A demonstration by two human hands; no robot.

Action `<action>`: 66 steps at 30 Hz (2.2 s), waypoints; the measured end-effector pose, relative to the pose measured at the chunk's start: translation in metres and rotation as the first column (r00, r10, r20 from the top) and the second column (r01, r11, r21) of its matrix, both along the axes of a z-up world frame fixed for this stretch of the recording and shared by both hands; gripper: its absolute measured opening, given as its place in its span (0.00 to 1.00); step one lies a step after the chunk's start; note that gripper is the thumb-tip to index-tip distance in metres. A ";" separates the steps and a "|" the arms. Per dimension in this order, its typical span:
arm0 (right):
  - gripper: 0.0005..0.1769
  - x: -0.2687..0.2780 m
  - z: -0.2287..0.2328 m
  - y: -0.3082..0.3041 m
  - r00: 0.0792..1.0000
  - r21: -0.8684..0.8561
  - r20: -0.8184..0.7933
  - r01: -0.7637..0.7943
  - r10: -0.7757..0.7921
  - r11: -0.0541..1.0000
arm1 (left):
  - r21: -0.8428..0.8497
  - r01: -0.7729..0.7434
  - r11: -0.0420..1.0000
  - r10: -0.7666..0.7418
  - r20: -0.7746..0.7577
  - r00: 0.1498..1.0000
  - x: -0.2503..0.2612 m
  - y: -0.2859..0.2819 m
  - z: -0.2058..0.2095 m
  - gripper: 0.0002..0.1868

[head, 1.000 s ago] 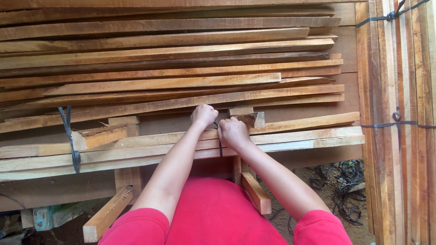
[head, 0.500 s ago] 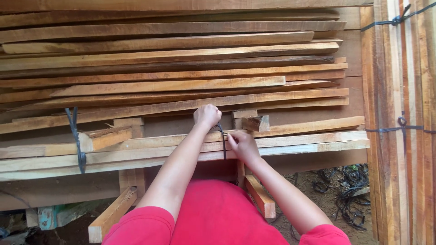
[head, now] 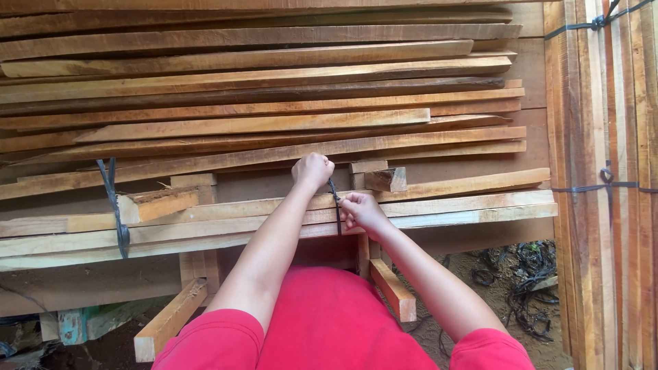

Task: Organizing and bundling wooden planks using plastic ties.

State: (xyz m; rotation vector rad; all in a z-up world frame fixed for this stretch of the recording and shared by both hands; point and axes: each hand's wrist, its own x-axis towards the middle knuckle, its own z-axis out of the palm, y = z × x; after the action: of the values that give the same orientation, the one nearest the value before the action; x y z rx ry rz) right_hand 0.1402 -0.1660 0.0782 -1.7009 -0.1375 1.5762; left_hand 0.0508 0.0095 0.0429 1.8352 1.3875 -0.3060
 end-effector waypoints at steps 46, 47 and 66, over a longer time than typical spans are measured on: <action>0.22 -0.004 -0.001 -0.022 0.976 0.166 -0.053 -0.200 0.212 0.966 | 0.157 0.198 0.968 -0.188 -0.080 0.979 0.016 0.000 -0.004 0.18; 0.23 0.000 0.002 -0.023 0.981 0.155 0.003 -0.190 0.192 0.970 | 0.114 0.175 0.978 -0.172 -0.037 0.984 0.010 0.003 0.004 0.19; 0.50 -0.050 0.023 0.103 -0.025 -0.323 0.597 -0.922 0.802 0.212 | 0.721 0.044 0.692 -0.068 0.004 0.998 -0.234 -0.048 -0.006 0.21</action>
State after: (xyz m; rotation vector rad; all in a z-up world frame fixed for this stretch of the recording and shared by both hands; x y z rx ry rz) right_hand 0.0900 -0.0633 0.1011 -2.0403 -2.1409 1.4392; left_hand -0.1835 -0.0381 0.0372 2.5055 1.5587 0.3042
